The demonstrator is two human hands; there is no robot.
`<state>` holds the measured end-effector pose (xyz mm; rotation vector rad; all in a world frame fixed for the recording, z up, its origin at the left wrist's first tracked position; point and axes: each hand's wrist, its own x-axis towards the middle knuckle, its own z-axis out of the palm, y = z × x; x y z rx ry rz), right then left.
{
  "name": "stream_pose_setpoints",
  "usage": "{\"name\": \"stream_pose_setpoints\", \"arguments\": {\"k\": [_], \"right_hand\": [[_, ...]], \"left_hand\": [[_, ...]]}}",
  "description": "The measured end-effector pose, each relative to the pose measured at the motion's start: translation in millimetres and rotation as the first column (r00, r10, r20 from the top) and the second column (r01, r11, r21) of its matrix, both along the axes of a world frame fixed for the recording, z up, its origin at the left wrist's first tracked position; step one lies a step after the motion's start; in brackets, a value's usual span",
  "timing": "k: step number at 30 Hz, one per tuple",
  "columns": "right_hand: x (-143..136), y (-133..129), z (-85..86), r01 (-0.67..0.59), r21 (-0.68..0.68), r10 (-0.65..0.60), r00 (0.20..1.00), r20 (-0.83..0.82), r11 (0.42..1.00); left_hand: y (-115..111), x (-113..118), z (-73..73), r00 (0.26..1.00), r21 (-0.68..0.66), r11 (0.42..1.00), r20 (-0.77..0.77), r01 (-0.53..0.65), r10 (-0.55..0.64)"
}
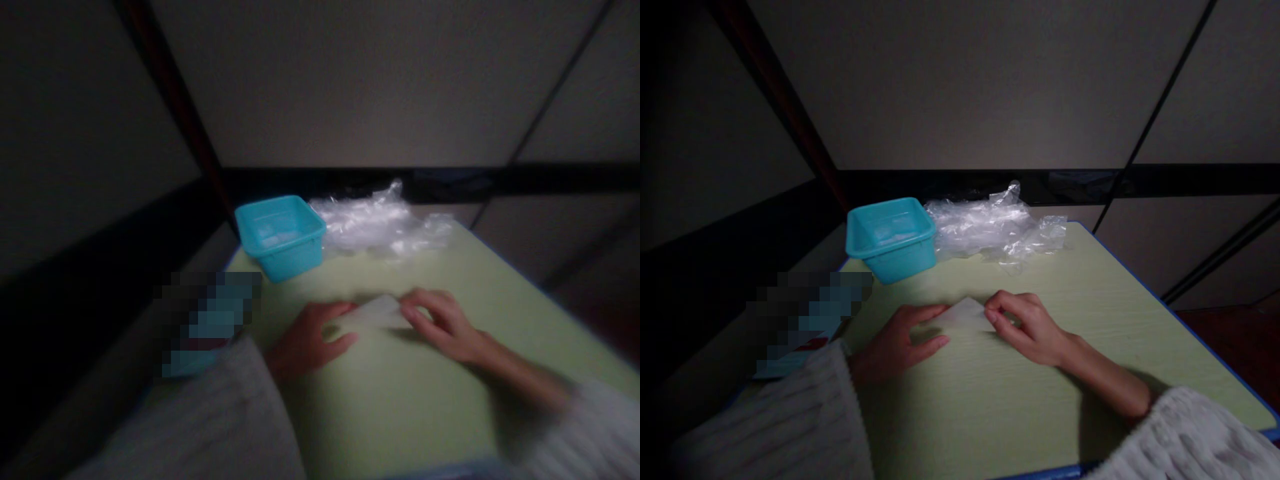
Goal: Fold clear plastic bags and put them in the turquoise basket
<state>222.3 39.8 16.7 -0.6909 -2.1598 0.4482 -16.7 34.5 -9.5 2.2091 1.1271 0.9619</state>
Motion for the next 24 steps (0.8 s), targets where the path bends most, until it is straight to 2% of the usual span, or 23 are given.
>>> {"name": "stream_pose_setpoints", "arguments": {"k": [2, 3, 5, 7, 8, 10, 13, 16, 20, 24], "right_hand": [[-1.1, -1.8, 4.9, 0.046, -0.213, -0.073, 0.99, -0.122, 0.976], [-2.1, -1.3, 6.6, 0.043, -0.324, -0.105, 0.979, -0.177, 0.945], [-3.6, 3.1, 7.3, 0.003, -0.53, -0.154, 0.958, -0.241, 0.848], [-3.1, 11.2, 3.3, -0.035, -0.677, -0.177, 0.954, -0.242, 0.735], [-2.0, 16.1, -0.4, -0.039, -0.725, -0.177, 0.959, -0.22, 0.688], [1.5, 25.6, -9.7, -0.016, -0.773, -0.158, 0.976, -0.149, 0.634], [6.6, 35.5, -22.4, 0.028, -0.799, -0.132, 0.989, -0.064, 0.601], [9.6, 40.0, -29.7, 0.041, -0.814, -0.202, 0.975, -0.095, 0.579], [13.7, 45.2, -35.1, 0.069, -0.815, -0.347, 0.923, -0.167, 0.576], [20.1, 50.2, -38.7, 0.081, -0.833, -0.403, 0.898, -0.177, 0.548]], "left_hand": [[-0.3, 3.1, 4.4, 0.992, -0.253, 0.966, 0.12, 0.057, -0.027], [-0.5, 4.6, 6.7, 0.98, -0.38, 0.917, 0.189, 0.125, -0.056], [-1.3, 6.2, 9.7, 0.944, -0.57, 0.781, 0.322, 0.257, -0.075], [-1.9, 5.7, 9.5, 0.925, -0.679, 0.671, 0.378, 0.299, -0.029], [-2.1, 4.7, 8.2, 0.929, -0.714, 0.638, 0.371, 0.286, -0.001], [-2.5, 2.0, 4.3, 0.941, -0.758, 0.609, 0.335, 0.236, 0.052], [-2.5, -0.8, -1.7, 0.953, -0.793, 0.579, 0.291, 0.19, 0.086], [0.1, -0.9, -4.7, 0.955, -0.802, 0.573, 0.276, 0.167, 0.108], [8.3, -2.0, -1.4, 0.925, -0.737, 0.675, 0.28, 0.036, 0.256], [14.5, -5.1, 6.5, 0.858, -0.659, 0.751, 0.354, -0.054, 0.372]]}}
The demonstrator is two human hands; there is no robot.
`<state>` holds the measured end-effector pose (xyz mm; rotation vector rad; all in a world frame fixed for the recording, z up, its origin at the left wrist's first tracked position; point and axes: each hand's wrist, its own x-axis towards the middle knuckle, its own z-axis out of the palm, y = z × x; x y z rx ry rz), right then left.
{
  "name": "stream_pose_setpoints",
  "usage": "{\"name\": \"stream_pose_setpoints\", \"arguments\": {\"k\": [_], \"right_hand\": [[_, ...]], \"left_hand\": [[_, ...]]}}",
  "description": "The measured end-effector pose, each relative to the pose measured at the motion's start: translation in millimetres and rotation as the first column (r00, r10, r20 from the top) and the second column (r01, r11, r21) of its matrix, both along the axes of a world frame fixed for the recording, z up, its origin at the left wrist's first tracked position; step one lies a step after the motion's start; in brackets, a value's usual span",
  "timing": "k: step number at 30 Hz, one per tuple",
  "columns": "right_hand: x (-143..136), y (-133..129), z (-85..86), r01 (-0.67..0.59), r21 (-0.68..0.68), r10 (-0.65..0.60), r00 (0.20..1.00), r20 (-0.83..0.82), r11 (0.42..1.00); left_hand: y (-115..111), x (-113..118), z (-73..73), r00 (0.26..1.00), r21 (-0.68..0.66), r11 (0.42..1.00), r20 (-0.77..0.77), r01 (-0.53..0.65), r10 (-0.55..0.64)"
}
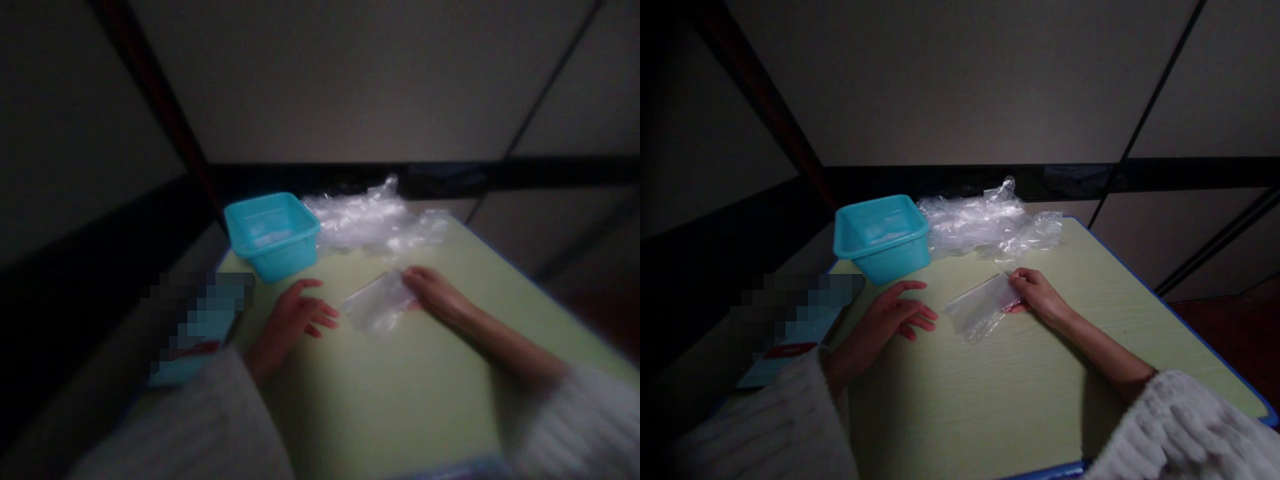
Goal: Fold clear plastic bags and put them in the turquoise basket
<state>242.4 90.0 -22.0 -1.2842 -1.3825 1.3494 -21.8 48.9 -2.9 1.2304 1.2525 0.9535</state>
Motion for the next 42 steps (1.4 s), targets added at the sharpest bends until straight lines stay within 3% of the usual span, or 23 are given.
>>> {"name": "stream_pose_setpoints", "arguments": {"k": [7, 13, 16, 18, 21, 24, 25, 26, 27, 30, 31, 32, 34, 36, 42], "right_hand": [[12.8, 0.5, 8.1, -0.054, -0.052, 0.056, 0.998, 0.025, 0.997], [30.8, 4.6, 26.6, -0.321, -0.038, 0.323, 0.934, 0.156, 0.946], [38.9, 0.0, 38.4, -0.477, -0.126, 0.493, 0.854, 0.168, 0.87], [38.3, -10.7, 45.6, -0.65, -0.199, 0.674, 0.733, 0.091, 0.733], [25.6, -35.5, 50.0, -0.9, -0.187, 0.902, 0.417, -0.114, 0.393], [10.0, -55.4, 45.0, -0.993, -0.072, 0.975, 0.106, -0.195, 0.093], [7.3, -57.7, 42.6, -0.996, -0.079, 0.971, 0.057, -0.233, 0.039], [6.4, -57.5, 40.5, -0.994, -0.094, 0.956, 0.083, -0.282, 0.058], [7.0, -55.0, 39.0, -0.983, -0.116, 0.933, 0.17, -0.317, 0.14], [14.0, -39.4, 37.5, -0.804, -0.176, 0.753, 0.594, -0.281, 0.568], [16.4, -34.0, 37.5, -0.715, -0.186, 0.673, 0.698, -0.243, 0.674], [18.2, -29.4, 37.4, -0.649, -0.198, 0.615, 0.76, -0.208, 0.735], [19.6, -23.8, 36.3, -0.577, -0.226, 0.555, 0.817, -0.158, 0.785], [18.9, -22.7, 34.2, -0.564, -0.243, 0.549, 0.825, -0.135, 0.789], [13.7, -28.8, 28.8, -0.602, -0.264, 0.575, 0.799, -0.178, 0.754]], "left_hand": [[-5.5, 2.1, 9.6, 1.0, 0.033, 0.999, -0.017, -0.013, 0.014], [-4.2, 1.2, 8.6, 1.0, 0.038, 0.999, -0.018, 0.01, -0.01], [-3.9, 0.4, 7.9, 1.0, 0.057, 0.998, -0.019, 0.016, -0.015], [-4.0, 0.5, 7.6, 1.0, 0.074, 0.997, -0.018, 0.006, -0.004], [-2.5, 0.9, 6.3, 1.0, 0.102, 0.994, -0.005, -0.023, 0.024], [1.1, 0.0, 4.3, 0.999, 0.121, 0.992, -0.021, -0.041, 0.044], [2.1, -0.7, 3.7, 0.998, 0.132, 0.99, -0.044, -0.041, 0.048], [2.7, -1.7, 3.3, 0.996, 0.146, 0.989, -0.077, -0.039, 0.051], [2.8, -2.8, 3.0, 0.992, 0.159, 0.987, -0.116, -0.034, 0.053], [-0.3, -6.0, 3.1, 0.971, 0.146, 0.988, -0.237, 0.04, -0.005], [-2.0, -6.7, 3.2, 0.964, 0.116, 0.99, -0.262, 0.079, -0.047], [-3.8, -7.2, 3.2, 0.956, 0.079, 0.99, -0.278, 0.119, -0.093], [-6.8, -7.6, 2.9, 0.942, 0.017, 0.984, -0.291, 0.178, -0.166], [-8.2, -7.5, 1.9, 0.938, 0.002, 0.981, -0.293, 0.195, -0.186], [-4.8, -6.3, -6.9, 0.966, 0.182, 0.973, -0.241, 0.14, -0.094]]}}
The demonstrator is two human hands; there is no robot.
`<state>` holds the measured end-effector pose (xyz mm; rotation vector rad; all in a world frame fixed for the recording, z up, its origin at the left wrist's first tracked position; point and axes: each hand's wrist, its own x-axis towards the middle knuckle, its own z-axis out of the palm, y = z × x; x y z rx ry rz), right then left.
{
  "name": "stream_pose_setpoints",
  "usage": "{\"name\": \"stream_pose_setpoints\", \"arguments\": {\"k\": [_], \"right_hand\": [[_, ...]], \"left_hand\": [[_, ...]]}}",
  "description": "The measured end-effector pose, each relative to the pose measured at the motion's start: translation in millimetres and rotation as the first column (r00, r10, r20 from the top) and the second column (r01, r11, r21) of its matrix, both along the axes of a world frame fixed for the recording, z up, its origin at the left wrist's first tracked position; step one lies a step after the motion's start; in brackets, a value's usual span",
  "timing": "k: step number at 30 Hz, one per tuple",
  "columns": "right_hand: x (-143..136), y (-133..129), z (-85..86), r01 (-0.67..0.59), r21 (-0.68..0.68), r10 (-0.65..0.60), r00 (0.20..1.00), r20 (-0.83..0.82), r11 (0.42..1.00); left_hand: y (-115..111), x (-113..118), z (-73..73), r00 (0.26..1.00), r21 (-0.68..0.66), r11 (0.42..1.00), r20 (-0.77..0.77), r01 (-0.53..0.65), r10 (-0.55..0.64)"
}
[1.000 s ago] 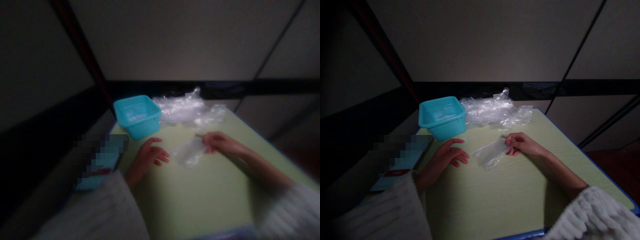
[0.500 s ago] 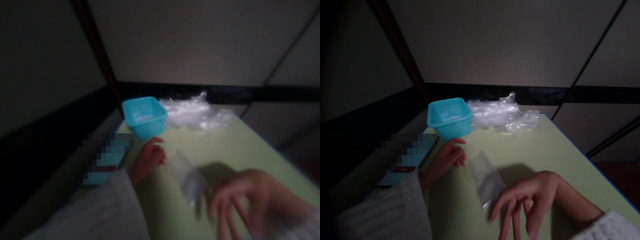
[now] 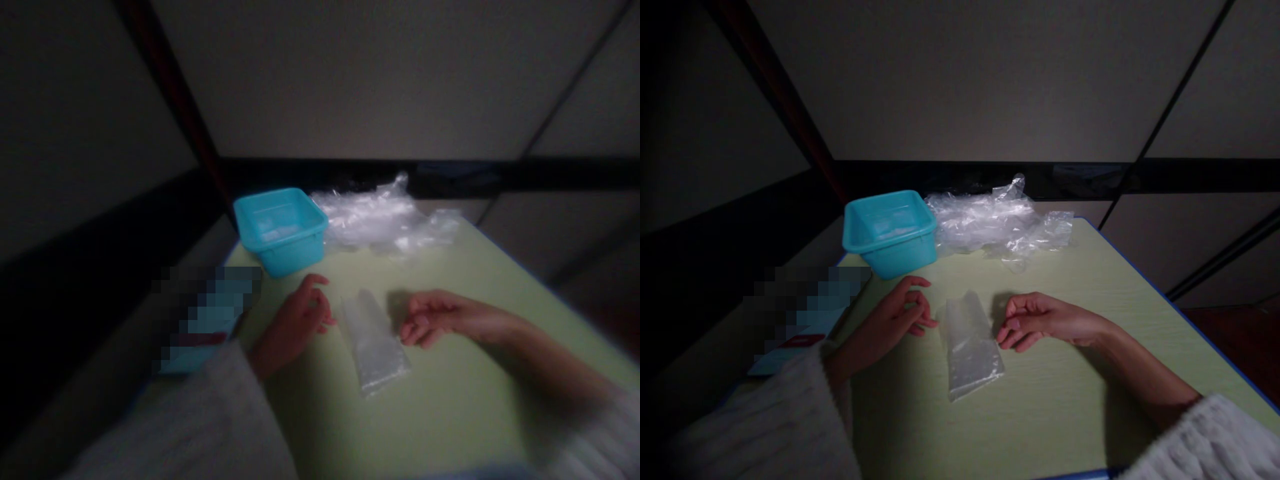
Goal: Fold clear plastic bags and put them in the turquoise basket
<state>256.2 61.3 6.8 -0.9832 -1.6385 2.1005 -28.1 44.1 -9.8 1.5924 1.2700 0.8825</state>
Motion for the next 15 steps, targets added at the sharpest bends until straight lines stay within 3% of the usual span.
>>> {"name": "stream_pose_setpoints", "arguments": {"k": [6, 9, 12, 15], "right_hand": [[-5.6, -0.8, -6.2, -0.064, 0.089, 0.066, 0.998, -0.022, 0.994], [-6.5, 1.9, -9.0, -0.018, 0.256, 0.026, 0.999, -0.025, 0.967], [-6.9, 2.9, -10.6, 0.023, 0.475, -0.043, 0.999, 0.032, 0.88], [-8.8, 0.9, -12.2, -0.018, 0.66, -0.084, 0.989, 0.122, 0.751]], "left_hand": [[3.8, 0.9, -7.6, 1.0, 0.156, 0.987, 0.009, -0.025, 0.024], [5.5, -1.1, -7.0, 0.989, 0.244, 0.97, -0.137, -0.016, 0.05], [5.4, -4.8, -7.8, 0.911, 0.366, 0.922, -0.41, 0.127, 0.038], [3.1, -9.0, -8.4, 0.781, 0.351, 0.871, -0.622, 0.344, -0.057]]}}
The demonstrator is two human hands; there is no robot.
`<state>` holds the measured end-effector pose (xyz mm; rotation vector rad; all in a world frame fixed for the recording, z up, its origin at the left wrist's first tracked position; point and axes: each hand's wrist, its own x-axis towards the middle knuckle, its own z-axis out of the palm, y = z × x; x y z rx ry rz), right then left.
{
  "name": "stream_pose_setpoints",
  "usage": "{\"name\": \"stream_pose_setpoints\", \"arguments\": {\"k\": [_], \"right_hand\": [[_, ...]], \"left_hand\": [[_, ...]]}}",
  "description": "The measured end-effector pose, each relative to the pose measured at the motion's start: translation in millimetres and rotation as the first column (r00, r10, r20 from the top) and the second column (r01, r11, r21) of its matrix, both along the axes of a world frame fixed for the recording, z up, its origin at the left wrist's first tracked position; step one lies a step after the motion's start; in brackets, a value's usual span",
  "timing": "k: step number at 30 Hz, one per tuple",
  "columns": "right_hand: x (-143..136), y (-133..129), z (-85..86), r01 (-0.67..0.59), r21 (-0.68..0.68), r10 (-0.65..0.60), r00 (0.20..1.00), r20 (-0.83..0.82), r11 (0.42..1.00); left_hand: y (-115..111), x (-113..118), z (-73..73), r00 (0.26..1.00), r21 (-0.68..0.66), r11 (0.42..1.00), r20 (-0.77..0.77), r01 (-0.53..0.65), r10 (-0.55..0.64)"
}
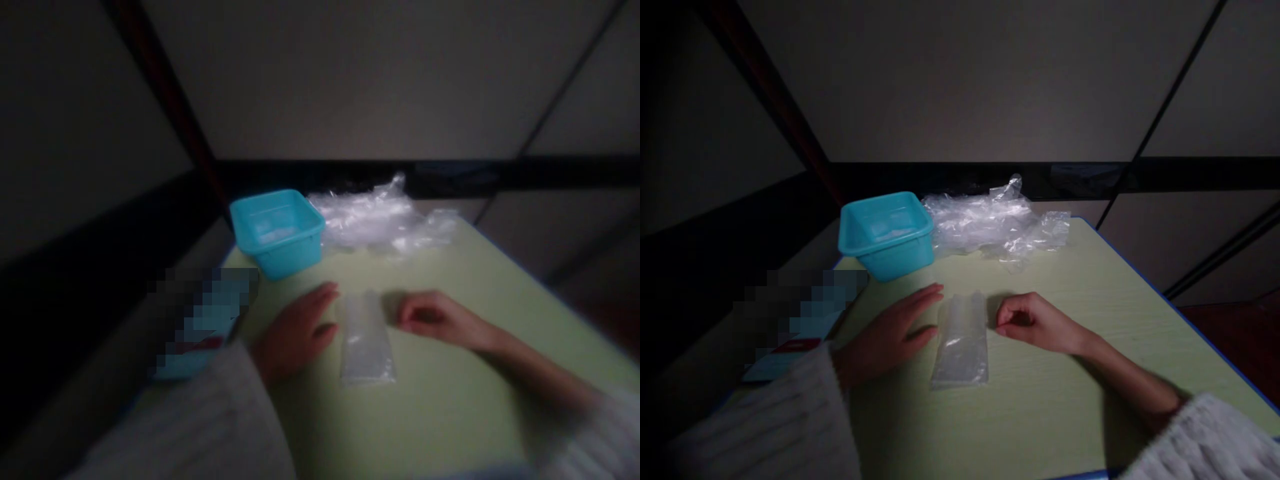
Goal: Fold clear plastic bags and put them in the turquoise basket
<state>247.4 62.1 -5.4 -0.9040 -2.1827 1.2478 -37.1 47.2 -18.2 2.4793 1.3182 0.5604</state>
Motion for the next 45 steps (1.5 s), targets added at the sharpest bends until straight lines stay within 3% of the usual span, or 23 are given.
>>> {"name": "stream_pose_setpoints", "arguments": {"k": [4, 10, 12, 17, 21, 24, 38, 45], "right_hand": [[-4.6, -3.7, -3.0, -0.06, 0.186, 0.045, 0.996, 0.081, 0.981], [-6.4, -5.9, -3.1, -0.194, 0.417, 0.129, 0.975, 0.179, 0.888], [-5.9, -8.4, -0.3, -0.26, 0.512, 0.163, 0.96, 0.228, 0.819], [-7.3, -20.7, 9.2, -0.368, 0.735, 0.171, 0.928, 0.332, 0.569], [-9.7, -29.1, 10.9, -0.426, 0.773, 0.168, 0.903, 0.396, 0.469], [-11.7, -32.0, 9.0, -0.447, 0.774, 0.151, 0.891, 0.428, 0.449], [-16.0, -40.1, 7.3, -0.522, 0.749, 0.166, 0.849, 0.501, 0.408], [-14.2, -36.3, 5.3, -0.452, 0.791, 0.171, 0.891, 0.42, 0.412]], "left_hand": [[-2.4, -4.3, 2.1, 0.966, -0.057, 0.987, -0.205, 0.152, -0.161], [-2.5, -5.2, -3.6, 0.92, -0.067, 0.968, -0.301, 0.241, -0.25], [-2.9, -4.2, -4.0, 0.916, -0.046, 0.965, -0.308, 0.257, -0.258], [-4.1, -1.0, 5.4, 0.92, 0.113, 0.93, -0.229, 0.35, -0.318], [-4.6, 0.8, 9.0, 0.89, 0.269, 0.85, -0.176, 0.454, -0.42], [-5.4, 2.3, 7.2, 0.883, 0.304, 0.829, -0.146, 0.469, -0.446], [-7.6, 4.8, 8.1, 0.885, 0.206, 0.861, -0.065, 0.465, -0.462], [-7.6, 1.9, 10.2, 0.877, 0.168, 0.861, -0.085, 0.481, -0.473]]}}
